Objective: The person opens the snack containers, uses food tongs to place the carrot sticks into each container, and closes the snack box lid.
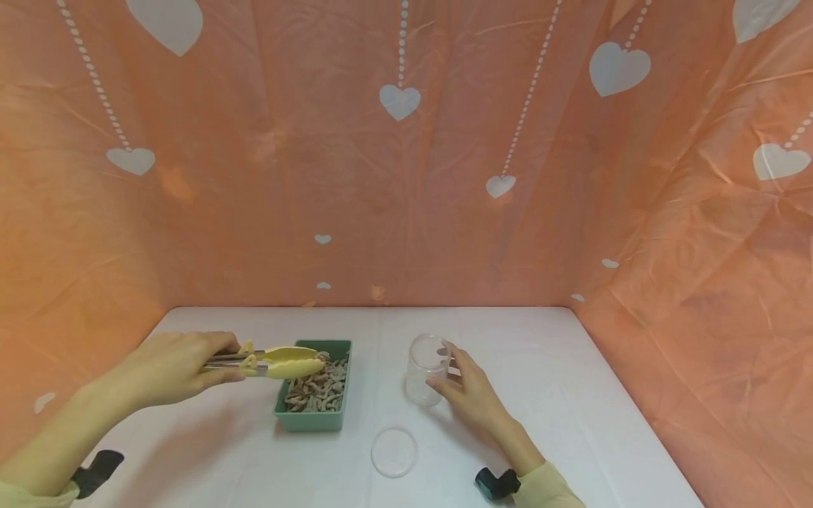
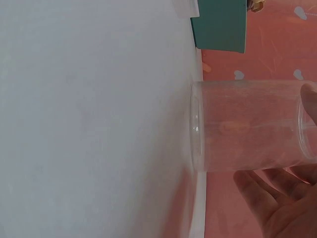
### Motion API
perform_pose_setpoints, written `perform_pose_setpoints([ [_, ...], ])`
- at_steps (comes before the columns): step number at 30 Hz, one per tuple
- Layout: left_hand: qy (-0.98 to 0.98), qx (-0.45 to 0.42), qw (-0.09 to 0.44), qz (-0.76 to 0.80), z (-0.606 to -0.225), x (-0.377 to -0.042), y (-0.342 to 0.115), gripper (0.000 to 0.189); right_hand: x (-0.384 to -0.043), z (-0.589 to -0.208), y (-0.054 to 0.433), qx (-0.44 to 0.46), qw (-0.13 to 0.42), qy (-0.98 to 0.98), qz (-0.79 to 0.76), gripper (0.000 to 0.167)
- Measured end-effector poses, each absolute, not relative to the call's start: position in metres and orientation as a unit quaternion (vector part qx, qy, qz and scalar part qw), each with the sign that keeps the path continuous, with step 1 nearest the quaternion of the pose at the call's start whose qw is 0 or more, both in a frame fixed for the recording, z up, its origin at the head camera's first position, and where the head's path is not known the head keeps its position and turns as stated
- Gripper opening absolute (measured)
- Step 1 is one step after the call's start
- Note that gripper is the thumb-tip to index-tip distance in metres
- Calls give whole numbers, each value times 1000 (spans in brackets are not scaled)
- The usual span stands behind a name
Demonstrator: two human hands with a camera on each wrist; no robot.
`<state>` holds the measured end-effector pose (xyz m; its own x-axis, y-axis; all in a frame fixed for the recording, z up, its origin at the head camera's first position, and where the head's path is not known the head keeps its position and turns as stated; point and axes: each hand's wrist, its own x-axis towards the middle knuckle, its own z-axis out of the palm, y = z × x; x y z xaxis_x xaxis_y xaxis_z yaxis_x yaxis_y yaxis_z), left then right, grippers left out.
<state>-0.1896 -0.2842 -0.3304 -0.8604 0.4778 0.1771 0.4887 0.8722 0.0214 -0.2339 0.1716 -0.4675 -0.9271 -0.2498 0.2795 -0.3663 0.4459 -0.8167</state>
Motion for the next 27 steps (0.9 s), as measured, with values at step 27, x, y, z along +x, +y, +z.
perform_pose_setpoints([
  [27,-965,-229,108,-70,-316,-189,-280,31,-235,-468,172,190,69,-847,491,72],
])
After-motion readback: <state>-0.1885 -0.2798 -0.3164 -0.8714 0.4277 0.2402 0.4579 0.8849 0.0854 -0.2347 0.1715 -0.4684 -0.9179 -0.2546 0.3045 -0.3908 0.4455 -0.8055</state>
